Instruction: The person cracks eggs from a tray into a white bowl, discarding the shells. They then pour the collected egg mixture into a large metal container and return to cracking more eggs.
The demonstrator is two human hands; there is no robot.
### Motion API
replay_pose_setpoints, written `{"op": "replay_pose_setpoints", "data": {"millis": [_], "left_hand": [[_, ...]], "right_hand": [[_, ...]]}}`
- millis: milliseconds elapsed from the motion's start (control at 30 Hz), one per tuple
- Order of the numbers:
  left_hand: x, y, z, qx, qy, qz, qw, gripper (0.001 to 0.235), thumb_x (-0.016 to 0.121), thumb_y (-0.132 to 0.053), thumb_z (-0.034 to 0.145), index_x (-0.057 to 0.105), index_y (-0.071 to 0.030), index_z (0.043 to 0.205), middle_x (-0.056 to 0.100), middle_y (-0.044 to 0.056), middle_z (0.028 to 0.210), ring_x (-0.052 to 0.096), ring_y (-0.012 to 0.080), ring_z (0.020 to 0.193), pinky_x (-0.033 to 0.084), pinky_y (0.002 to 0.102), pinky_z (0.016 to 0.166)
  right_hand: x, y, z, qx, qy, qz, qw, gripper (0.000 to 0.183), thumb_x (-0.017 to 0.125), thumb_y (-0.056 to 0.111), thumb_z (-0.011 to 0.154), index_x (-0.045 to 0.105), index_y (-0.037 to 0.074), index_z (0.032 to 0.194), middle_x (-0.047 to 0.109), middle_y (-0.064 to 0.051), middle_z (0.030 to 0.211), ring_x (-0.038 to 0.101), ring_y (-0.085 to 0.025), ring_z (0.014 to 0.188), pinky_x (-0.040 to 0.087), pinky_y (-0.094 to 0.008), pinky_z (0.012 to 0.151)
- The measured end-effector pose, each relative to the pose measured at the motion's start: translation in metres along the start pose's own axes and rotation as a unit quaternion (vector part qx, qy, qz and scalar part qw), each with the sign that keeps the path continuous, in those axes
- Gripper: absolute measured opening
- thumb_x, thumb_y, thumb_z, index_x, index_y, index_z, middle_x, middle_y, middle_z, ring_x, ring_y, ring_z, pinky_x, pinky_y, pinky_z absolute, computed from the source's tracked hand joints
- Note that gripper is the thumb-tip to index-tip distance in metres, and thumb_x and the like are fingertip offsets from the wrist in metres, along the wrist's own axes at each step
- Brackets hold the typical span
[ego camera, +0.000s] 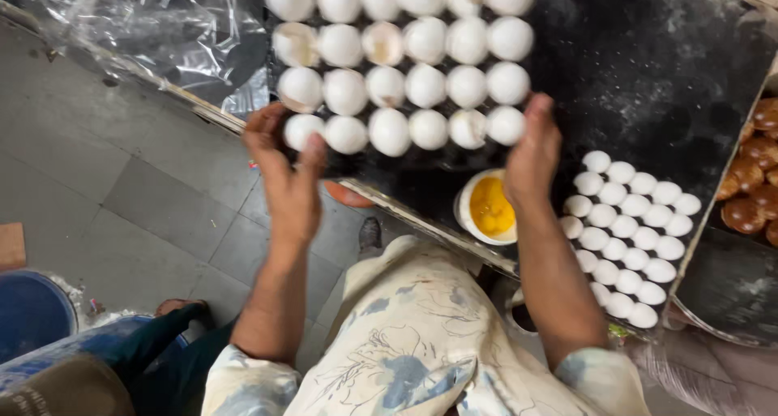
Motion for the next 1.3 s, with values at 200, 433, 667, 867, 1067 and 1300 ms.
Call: {"op": "replay_pose_setpoints", "data": {"millis": [200,433,667,867,1067,1300], "left_hand": [[-0.053,0.046,0.065,-0.036,-0.01,0.056,0.998,0.065,0.07,-0.029,0.109,0.031,-0.001,0.153,0.045,0.024,0.156,0.046,0.0279,0.143,0.036,0.042,0.125],[-0.035,-0.004,0.011,0.204,-0.045,0.282,0.936,0.076,0.081,-0.028,0.098,0.031,-0.008,0.153,0.014,0.024,0.167,0.016,0.0386,0.159,0.015,0.051,0.134],[0.093,0.016,-0.056,0.218,0.274,0.167,0.922,0.077,0.08,-0.03,0.089,0.036,-0.006,0.148,0.032,0.021,0.156,0.021,0.0424,0.153,0.019,0.054,0.127],[0.173,0.099,-0.079,0.015,0.359,-0.003,0.933,0.08,0.069,-0.031,0.1,0.024,0.007,0.153,0.03,0.028,0.161,0.042,0.0371,0.144,0.031,0.048,0.122],[0.214,0.149,-0.082,0.005,0.292,0.062,0.954,0.054,0.06,-0.026,0.106,0.039,0.006,0.144,0.048,0.027,0.148,0.044,0.0397,0.141,0.031,0.047,0.121],[0.214,0.176,-0.085,-0.066,0.269,0.073,0.958,0.047,0.056,-0.027,0.107,0.044,0.002,0.142,0.052,0.025,0.143,0.046,0.0396,0.137,0.032,0.046,0.118]], "right_hand": [[0.098,0.004,0.024,-0.014,0.123,-0.087,0.989,0.063,0.047,0.049,0.119,0.062,-0.012,0.12,0.057,-0.01,0.101,0.043,-0.018,0.1,0.043,-0.034,0.093],[-0.015,0.033,-0.026,-0.066,0.027,-0.105,0.992,0.023,0.064,0.011,0.109,0.064,0.0,0.13,0.07,-0.008,0.126,0.069,-0.013,0.105,0.057,-0.024,0.084],[-0.134,0.035,-0.123,-0.124,-0.062,-0.354,0.925,0.012,0.075,0.005,0.104,0.066,0.001,0.11,0.073,-0.012,0.117,0.07,-0.017,0.094,0.056,-0.026,0.08],[-0.171,-0.013,-0.183,0.083,0.03,-0.533,0.841,0.042,0.08,0.013,0.082,0.068,0.009,0.122,0.064,-0.011,0.119,0.067,-0.026,0.103,0.056,-0.04,0.079],[-0.167,-0.032,-0.192,-0.002,-0.02,-0.639,0.769,0.05,0.085,0.016,0.077,0.066,0.01,0.123,0.055,-0.013,0.129,0.055,-0.038,0.124,0.054,-0.047,0.09],[-0.18,-0.016,-0.187,-0.07,-0.134,-0.222,0.963,0.056,0.083,0.008,0.088,0.046,0.007,0.13,0.064,-0.013,0.123,0.07,-0.016,0.105,0.063,-0.031,0.083]]}}
Point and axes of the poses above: each hand's wrist, its own z-axis towards the middle knuckle, its own x-axis out of the palm, y = z × x, the point moved 7 cm from there along z, towards the middle knuckle
